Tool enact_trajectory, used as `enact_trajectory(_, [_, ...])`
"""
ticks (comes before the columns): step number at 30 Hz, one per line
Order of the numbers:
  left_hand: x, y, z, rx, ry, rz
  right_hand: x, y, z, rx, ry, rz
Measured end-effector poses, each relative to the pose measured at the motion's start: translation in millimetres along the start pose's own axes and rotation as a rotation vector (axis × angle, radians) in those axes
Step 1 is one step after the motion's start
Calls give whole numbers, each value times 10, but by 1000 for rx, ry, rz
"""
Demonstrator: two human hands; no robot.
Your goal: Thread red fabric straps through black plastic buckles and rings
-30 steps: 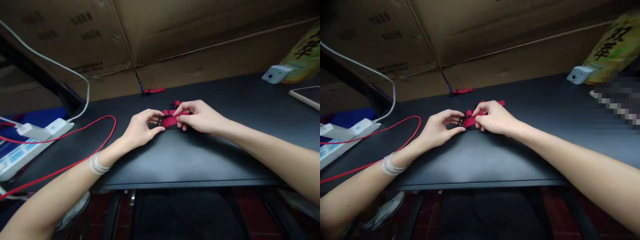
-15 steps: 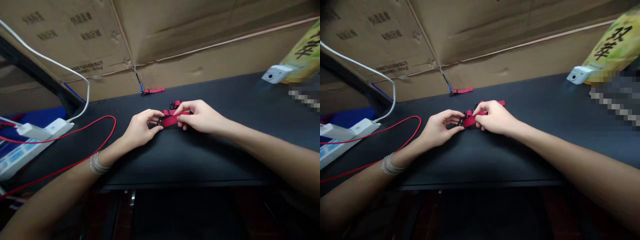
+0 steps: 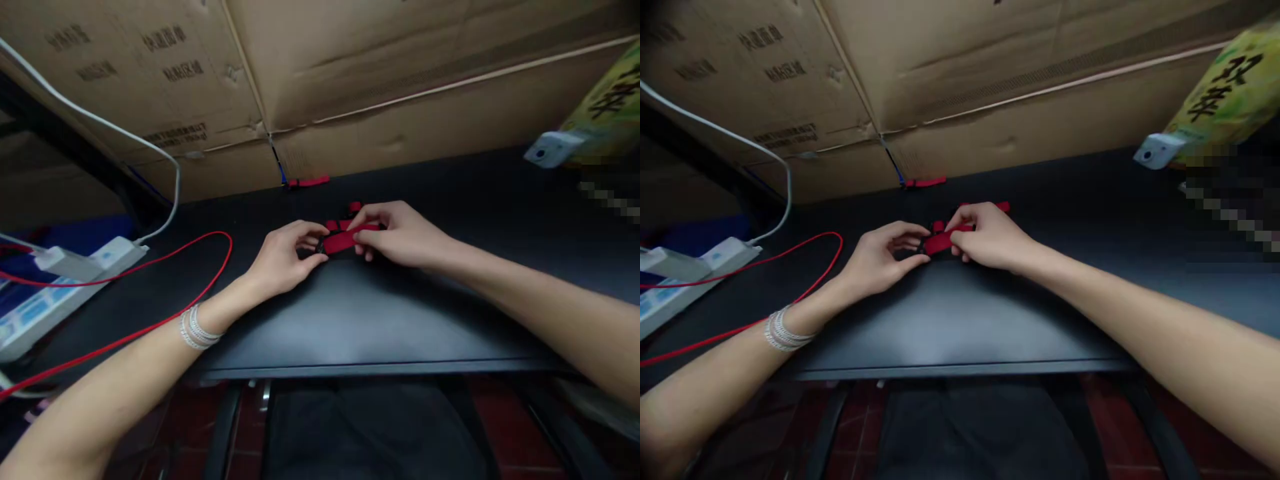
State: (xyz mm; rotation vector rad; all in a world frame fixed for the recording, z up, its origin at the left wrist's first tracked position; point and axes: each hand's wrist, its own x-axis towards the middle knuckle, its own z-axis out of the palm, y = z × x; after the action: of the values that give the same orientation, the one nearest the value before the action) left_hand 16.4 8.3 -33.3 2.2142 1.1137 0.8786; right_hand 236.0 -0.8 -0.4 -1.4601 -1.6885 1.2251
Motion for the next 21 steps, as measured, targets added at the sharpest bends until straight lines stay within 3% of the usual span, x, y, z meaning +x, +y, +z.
enact_trajectory(12, [-17, 109, -61, 175, -1, 117, -6, 35, 33, -1, -61, -27])
enact_trajectory(21, [-35, 63, -14, -3, -5, 31, -19, 46, 56, 13, -53, -72])
